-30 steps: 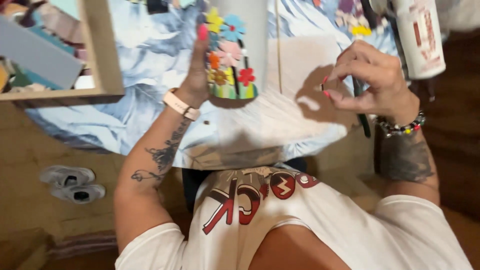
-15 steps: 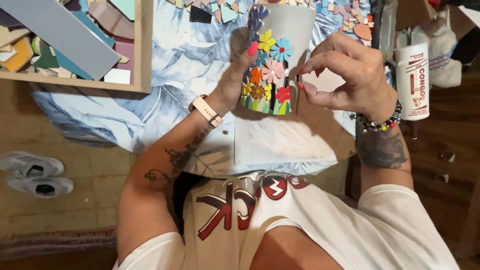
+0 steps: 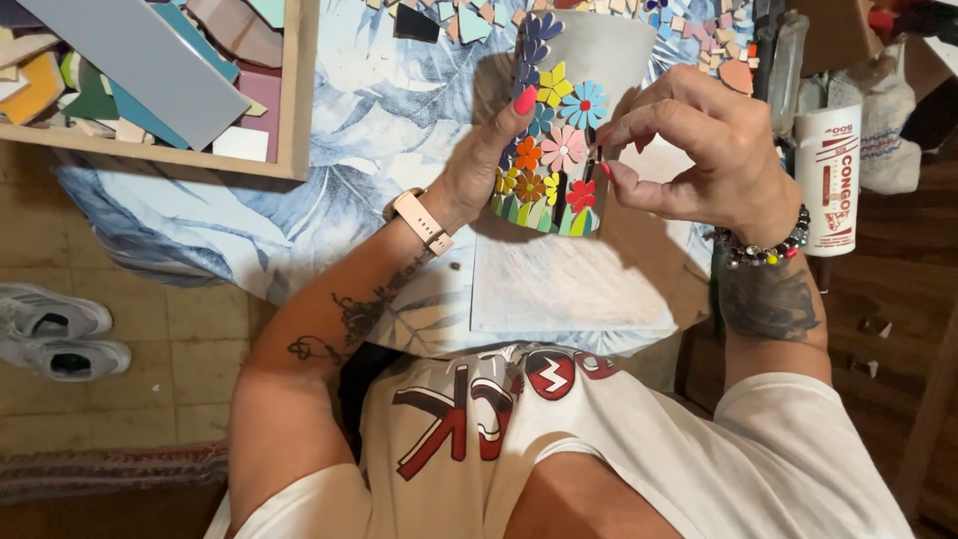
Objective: Decorating a cylindrical container with colorful flower cutouts using glue and a wooden stick
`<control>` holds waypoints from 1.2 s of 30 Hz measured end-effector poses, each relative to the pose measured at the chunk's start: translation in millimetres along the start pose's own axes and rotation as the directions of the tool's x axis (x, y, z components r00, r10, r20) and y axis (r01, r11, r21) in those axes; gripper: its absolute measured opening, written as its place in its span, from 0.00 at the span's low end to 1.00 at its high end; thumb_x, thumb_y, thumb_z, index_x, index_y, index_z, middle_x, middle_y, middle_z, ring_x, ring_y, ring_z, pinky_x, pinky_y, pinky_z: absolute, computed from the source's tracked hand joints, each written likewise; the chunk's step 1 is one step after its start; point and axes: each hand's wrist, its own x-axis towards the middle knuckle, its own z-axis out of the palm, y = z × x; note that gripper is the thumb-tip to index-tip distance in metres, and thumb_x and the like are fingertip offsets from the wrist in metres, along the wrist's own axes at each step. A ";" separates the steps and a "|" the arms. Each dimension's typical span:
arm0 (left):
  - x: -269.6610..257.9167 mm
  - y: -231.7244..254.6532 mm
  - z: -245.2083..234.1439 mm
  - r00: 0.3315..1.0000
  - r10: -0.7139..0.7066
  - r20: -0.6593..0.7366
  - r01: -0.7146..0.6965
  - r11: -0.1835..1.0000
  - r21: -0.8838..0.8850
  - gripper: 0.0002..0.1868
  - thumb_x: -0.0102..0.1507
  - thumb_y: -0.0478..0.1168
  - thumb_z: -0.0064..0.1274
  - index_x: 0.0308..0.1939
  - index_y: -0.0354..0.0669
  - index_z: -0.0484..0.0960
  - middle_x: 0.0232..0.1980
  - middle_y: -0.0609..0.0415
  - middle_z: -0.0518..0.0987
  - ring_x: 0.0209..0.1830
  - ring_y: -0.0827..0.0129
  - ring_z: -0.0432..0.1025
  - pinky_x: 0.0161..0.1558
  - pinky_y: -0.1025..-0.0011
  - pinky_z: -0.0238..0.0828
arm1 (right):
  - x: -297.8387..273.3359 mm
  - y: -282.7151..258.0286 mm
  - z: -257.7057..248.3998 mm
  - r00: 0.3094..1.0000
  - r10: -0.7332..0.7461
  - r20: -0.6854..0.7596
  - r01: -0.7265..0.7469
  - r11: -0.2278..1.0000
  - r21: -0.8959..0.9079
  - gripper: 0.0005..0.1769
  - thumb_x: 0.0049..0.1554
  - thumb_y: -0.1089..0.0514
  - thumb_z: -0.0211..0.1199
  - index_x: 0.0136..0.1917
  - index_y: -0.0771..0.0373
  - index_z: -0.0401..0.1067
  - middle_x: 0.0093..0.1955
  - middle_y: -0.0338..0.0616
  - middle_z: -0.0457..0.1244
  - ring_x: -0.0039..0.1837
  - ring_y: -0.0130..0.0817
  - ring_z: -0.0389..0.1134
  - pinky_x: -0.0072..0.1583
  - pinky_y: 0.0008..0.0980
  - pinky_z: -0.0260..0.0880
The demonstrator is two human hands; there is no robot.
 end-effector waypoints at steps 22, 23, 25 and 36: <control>-7.4 8.7 1.6 0.990 0.007 0.139 0.020 0.981 -0.191 0.40 0.39 0.67 0.51 0.47 0.46 0.70 0.47 0.48 0.75 0.48 0.59 0.70 0.53 0.59 0.64 | -1.8 0.0 2.7 1.000 0.015 0.010 -0.014 0.999 -0.037 0.05 0.52 0.67 0.60 0.41 0.72 0.67 0.38 0.51 0.58 0.42 0.39 0.62 0.43 0.30 0.62; -3.5 1.6 -0.9 0.994 0.044 0.103 -0.032 0.992 -0.118 0.43 0.39 0.70 0.49 0.50 0.49 0.68 0.53 0.49 0.70 0.55 0.59 0.63 0.57 0.57 0.54 | -2.1 0.4 2.7 1.000 0.017 0.014 -0.016 0.999 -0.040 0.05 0.52 0.67 0.60 0.41 0.72 0.67 0.38 0.52 0.58 0.42 0.40 0.62 0.43 0.31 0.62; -0.8 -3.1 -2.7 0.994 0.084 0.068 -0.081 0.996 -0.043 0.46 0.39 0.73 0.46 0.53 0.52 0.66 0.59 0.50 0.65 0.61 0.59 0.56 0.61 0.56 0.43 | -2.4 1.5 3.2 1.000 0.018 0.017 -0.017 0.999 -0.043 0.05 0.52 0.67 0.61 0.41 0.72 0.67 0.39 0.52 0.58 0.43 0.40 0.62 0.43 0.31 0.62; -8.8 14.5 3.5 0.998 -0.007 0.062 0.012 0.996 -0.091 0.44 0.36 0.70 0.49 0.50 0.52 0.68 0.56 0.51 0.68 0.58 0.59 0.60 0.60 0.56 0.47 | -1.1 -0.4 5.9 0.994 -0.088 -0.072 0.087 0.996 -0.023 0.05 0.52 0.68 0.58 0.40 0.74 0.66 0.38 0.54 0.61 0.40 0.40 0.63 0.42 0.32 0.65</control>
